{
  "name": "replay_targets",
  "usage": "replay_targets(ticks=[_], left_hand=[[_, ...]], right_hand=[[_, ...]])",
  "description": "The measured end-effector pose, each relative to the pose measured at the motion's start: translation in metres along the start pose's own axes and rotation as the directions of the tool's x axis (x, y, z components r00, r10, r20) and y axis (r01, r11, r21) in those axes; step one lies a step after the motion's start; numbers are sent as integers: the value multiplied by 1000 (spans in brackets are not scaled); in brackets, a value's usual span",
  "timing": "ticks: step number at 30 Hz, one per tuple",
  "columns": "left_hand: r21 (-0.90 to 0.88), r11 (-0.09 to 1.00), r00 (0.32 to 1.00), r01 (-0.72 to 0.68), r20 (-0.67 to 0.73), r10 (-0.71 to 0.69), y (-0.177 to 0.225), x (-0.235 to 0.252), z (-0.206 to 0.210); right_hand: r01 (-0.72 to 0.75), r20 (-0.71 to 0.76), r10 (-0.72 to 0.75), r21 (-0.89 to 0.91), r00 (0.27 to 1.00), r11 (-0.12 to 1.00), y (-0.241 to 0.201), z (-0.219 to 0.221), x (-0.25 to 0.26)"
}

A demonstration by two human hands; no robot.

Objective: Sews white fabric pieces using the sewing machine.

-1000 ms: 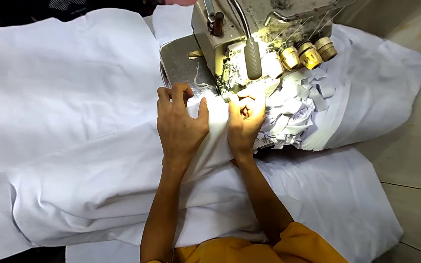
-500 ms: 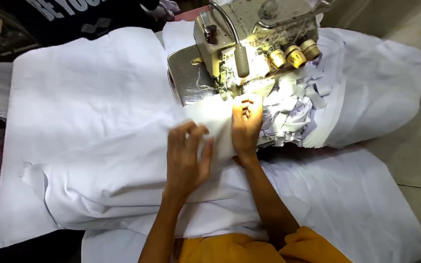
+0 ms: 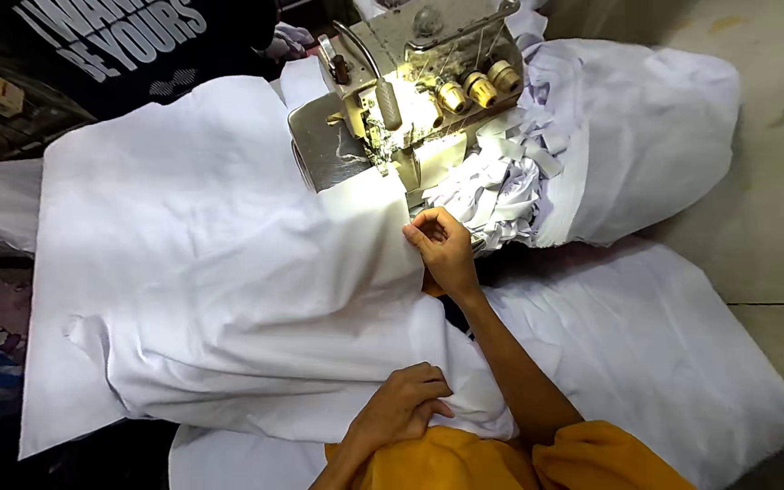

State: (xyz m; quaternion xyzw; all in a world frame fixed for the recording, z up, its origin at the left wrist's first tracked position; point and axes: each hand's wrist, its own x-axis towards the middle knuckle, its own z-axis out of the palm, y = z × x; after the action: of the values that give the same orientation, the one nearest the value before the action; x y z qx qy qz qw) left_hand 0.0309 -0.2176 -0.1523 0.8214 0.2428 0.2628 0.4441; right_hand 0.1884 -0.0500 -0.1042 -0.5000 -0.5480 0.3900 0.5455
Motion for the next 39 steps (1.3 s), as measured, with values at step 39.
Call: replay_targets(ticks=[39], left_hand=[[-443,739,-40,507,-869,-494,49,-151,-234]], right_hand=[[-254,-37,251,-116,967,960,-16,-9,-21]])
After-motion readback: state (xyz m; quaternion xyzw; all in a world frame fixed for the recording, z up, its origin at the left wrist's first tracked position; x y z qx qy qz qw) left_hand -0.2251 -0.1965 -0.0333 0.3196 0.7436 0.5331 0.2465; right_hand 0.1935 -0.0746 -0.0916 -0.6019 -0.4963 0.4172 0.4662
